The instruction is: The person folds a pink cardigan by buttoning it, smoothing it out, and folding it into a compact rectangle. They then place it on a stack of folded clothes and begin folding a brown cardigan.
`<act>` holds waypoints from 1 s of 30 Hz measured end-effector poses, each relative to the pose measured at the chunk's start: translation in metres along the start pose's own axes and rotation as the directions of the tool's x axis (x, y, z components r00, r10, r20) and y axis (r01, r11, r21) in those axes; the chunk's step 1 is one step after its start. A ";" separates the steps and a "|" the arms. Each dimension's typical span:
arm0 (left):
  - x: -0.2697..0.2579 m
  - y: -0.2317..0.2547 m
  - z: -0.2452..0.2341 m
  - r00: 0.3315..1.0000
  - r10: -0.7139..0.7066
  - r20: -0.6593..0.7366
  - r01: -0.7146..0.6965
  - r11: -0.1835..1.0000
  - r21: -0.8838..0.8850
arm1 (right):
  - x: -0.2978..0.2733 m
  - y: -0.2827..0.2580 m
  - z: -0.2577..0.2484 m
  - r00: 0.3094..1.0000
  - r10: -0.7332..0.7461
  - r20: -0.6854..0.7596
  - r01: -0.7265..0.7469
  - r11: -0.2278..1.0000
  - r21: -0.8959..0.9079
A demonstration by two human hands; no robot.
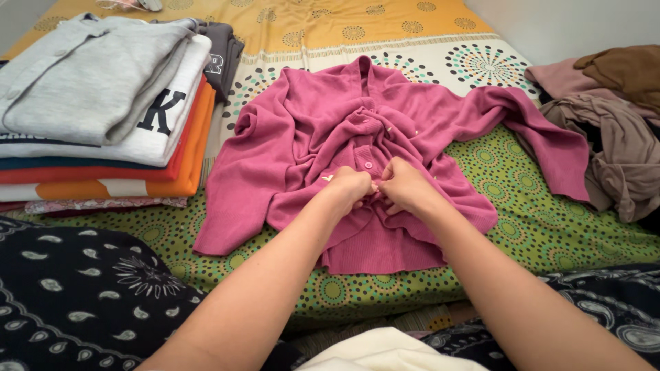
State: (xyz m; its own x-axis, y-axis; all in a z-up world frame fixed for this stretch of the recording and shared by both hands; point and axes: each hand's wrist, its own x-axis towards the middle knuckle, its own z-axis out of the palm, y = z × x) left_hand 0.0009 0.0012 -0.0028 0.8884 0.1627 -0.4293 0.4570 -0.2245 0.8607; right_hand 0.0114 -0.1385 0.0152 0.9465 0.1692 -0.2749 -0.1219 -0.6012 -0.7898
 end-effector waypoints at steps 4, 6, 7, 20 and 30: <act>0.007 -0.003 -0.002 0.999 -0.022 0.029 0.023 0.998 -0.058 | -0.005 -0.004 -0.006 0.996 -0.006 0.086 0.006 1.000 0.002; 0.010 -0.007 0.000 0.999 -0.021 0.038 0.024 0.997 -0.076 | -0.004 -0.002 -0.008 0.993 -0.025 0.116 0.028 0.999 -0.020; 0.012 -0.008 0.000 0.999 -0.019 0.042 0.022 0.996 -0.085 | -0.003 -0.001 -0.007 0.992 -0.021 0.126 0.024 1.000 -0.021; 0.042 0.013 -0.056 0.860 0.380 -0.341 -0.440 0.890 -0.116 | -0.033 -0.052 -0.031 0.628 0.197 0.753 0.052 0.955 -0.293; 0.045 0.030 -0.089 0.708 0.536 -0.460 -0.398 0.841 0.368 | -0.033 -0.037 -0.041 0.389 0.117 0.914 0.555 0.762 -0.333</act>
State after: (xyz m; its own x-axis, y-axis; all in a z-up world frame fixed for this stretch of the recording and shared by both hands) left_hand 0.0510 0.0872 0.0276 0.8539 0.4366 0.2831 0.0471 -0.6065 0.7937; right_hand -0.0028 -0.1536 0.0755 0.0806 0.7095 -0.7001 0.5320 -0.6246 -0.5718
